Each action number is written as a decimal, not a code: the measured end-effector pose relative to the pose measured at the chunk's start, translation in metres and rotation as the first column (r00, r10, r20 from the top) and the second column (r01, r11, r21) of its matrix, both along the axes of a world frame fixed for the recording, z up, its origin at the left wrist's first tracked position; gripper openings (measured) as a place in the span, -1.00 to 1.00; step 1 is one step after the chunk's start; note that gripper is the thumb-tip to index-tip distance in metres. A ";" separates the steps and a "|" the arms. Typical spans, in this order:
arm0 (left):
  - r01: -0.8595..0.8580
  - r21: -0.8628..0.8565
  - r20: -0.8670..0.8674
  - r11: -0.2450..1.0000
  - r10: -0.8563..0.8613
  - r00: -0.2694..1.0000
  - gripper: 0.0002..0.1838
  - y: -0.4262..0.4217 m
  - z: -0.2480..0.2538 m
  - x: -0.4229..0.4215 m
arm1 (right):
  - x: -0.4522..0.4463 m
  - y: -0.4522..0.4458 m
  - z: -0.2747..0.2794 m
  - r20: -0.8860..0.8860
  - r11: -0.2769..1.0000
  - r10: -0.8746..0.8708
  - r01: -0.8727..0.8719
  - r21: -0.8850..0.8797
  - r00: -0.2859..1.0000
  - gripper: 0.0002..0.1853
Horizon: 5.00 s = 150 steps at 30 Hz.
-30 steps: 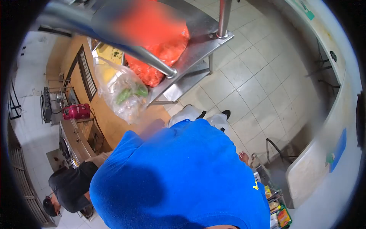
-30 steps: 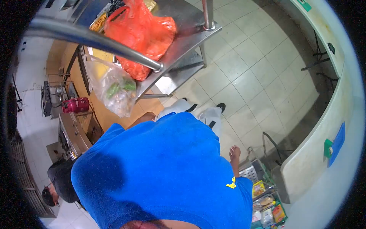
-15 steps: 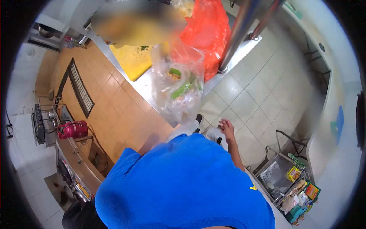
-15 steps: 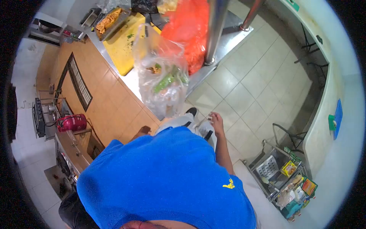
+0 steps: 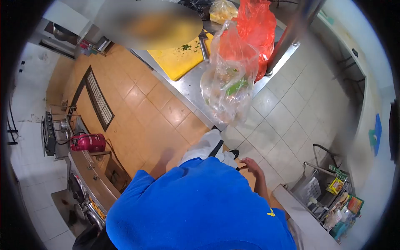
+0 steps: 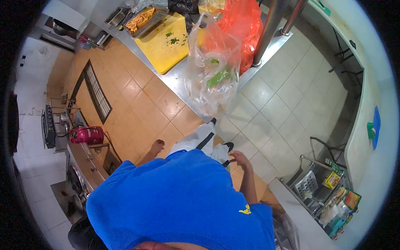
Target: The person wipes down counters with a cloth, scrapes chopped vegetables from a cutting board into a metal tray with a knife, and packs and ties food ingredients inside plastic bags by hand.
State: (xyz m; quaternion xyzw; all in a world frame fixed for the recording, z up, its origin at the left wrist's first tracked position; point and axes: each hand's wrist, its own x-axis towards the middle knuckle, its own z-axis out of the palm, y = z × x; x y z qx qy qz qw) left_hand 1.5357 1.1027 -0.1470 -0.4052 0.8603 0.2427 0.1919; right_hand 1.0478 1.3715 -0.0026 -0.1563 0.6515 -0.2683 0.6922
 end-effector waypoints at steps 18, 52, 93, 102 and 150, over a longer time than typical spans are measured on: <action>-0.365 0.786 -0.611 0.499 0.719 -0.332 -0.73 -0.512 0.223 -0.149 | 0.158 -0.330 0.157 0.244 0.828 -0.298 0.377 -0.416 0.923 -0.75; -0.501 0.559 -0.693 0.660 0.704 0.155 -0.68 -0.637 0.233 -0.182 | 0.128 -0.443 0.168 0.436 0.334 -0.859 0.939 0.080 0.269 -0.37; -0.490 0.287 -0.635 0.823 0.546 0.546 -0.83 -0.847 0.243 -0.040 | 0.115 -0.489 0.189 -0.732 0.823 -0.544 0.091 -0.561 0.411 -0.57; -0.490 0.030 -0.662 0.871 0.385 0.643 -0.75 -0.872 0.248 -0.058 | 0.138 -0.443 0.184 -0.818 0.857 -0.515 0.165 -0.488 0.257 -0.56; 0.127 -0.454 -0.827 0.882 -0.470 0.310 -0.72 -0.542 0.297 -0.488 | 0.192 -0.385 0.180 -0.588 0.663 -0.749 0.325 -0.675 0.307 -0.51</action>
